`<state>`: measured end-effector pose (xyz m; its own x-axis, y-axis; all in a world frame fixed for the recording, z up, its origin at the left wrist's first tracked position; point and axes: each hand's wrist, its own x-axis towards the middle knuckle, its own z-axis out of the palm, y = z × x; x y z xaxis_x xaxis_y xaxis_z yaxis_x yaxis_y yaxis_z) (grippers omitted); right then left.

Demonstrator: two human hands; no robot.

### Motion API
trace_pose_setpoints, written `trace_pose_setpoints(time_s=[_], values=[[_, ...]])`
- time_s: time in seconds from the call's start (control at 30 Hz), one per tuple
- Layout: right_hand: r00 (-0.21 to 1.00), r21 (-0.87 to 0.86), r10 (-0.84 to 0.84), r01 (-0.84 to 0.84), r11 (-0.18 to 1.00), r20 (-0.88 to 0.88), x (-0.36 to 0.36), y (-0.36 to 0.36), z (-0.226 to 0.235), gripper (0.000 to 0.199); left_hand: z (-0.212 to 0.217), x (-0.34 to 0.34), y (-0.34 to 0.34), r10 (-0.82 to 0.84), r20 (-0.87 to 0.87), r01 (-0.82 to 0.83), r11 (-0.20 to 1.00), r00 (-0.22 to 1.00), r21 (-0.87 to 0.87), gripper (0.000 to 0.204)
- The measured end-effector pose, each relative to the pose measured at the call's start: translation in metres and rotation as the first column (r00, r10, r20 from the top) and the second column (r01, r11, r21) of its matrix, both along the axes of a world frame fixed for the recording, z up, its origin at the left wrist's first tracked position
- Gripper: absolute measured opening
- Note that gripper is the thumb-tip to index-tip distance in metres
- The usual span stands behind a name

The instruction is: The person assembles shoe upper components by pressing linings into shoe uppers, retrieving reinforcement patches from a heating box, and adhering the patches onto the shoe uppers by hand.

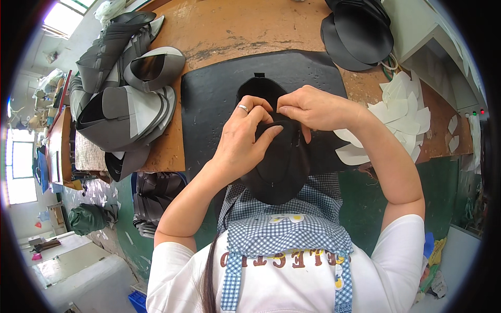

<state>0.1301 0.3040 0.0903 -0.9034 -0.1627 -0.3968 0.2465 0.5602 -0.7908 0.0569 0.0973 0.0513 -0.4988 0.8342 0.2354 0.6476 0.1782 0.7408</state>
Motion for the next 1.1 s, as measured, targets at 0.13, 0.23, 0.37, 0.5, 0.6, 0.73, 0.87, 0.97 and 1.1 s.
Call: trace_pose_setpoints(time_s=[0.13, 0.23, 0.37, 0.5, 0.6, 0.73, 0.87, 0.97, 1.1], values=[[0.999, -0.095, -0.022, 0.024, 0.995, 0.027, 0.004, 0.005, -0.005, 0.032, -0.001, 0.000, 0.003, -0.006, -0.034, 0.006, 1.000, 0.999, -0.012, 0.020], [1.000, -0.166, -0.025, 0.027, 0.986, 0.016, 0.007, 0.009, -0.010, 0.032, -0.004, 0.001, 0.005, -0.011, -0.069, 0.010, 1.000, 0.998, -0.011, 0.020], [1.000, -0.246, 0.000, 0.006, 0.969, 0.025, 0.008, 0.011, -0.010, 0.022, -0.006, 0.001, 0.006, 0.007, -0.078, -0.007, 1.000, 0.997, -0.010, 0.020], [0.989, -0.282, -0.062, 0.021, 0.959, -0.138, 0.007, -0.002, -0.022, 0.019, -0.006, 0.001, 0.004, 0.066, -0.061, -0.066, 0.998, 0.996, 0.001, 0.021], [0.971, -0.211, -0.055, 0.004, 0.978, -0.235, 0.012, -0.003, -0.018, 0.023, -0.007, 0.000, 0.000, -0.012, -0.145, 0.030, 0.992, 0.989, 0.122, 0.029], [0.961, -0.278, -0.148, 0.080, 0.957, -0.233, 0.021, 0.002, -0.008, 0.025, 0.003, -0.009, -0.033, 0.245, 0.081, -0.256, 0.954, 0.966, 0.157, 0.094], [0.948, -0.260, -0.147, 0.072, 0.963, -0.284, 0.023, -0.007, -0.009, 0.036, -0.011, -0.018, -0.055, -0.090, 0.947, -0.264, 0.948, 0.308, 0.176, 0.086], [0.827, 0.167, 0.003, 0.110, 0.980, -0.562, 0.016, -0.022, 0.003, 0.046, -0.014, -0.014, -0.059, -0.055, 0.962, -0.399, 0.903, 0.268, 0.163, 0.069], [0.655, 0.158, 0.018, 0.155, 0.975, -0.755, 0.006, -0.046, 0.005, 0.037, -0.009, -0.009, -0.057, -0.087, 0.967, -0.400, 0.899, 0.239, 0.179, 0.059]])
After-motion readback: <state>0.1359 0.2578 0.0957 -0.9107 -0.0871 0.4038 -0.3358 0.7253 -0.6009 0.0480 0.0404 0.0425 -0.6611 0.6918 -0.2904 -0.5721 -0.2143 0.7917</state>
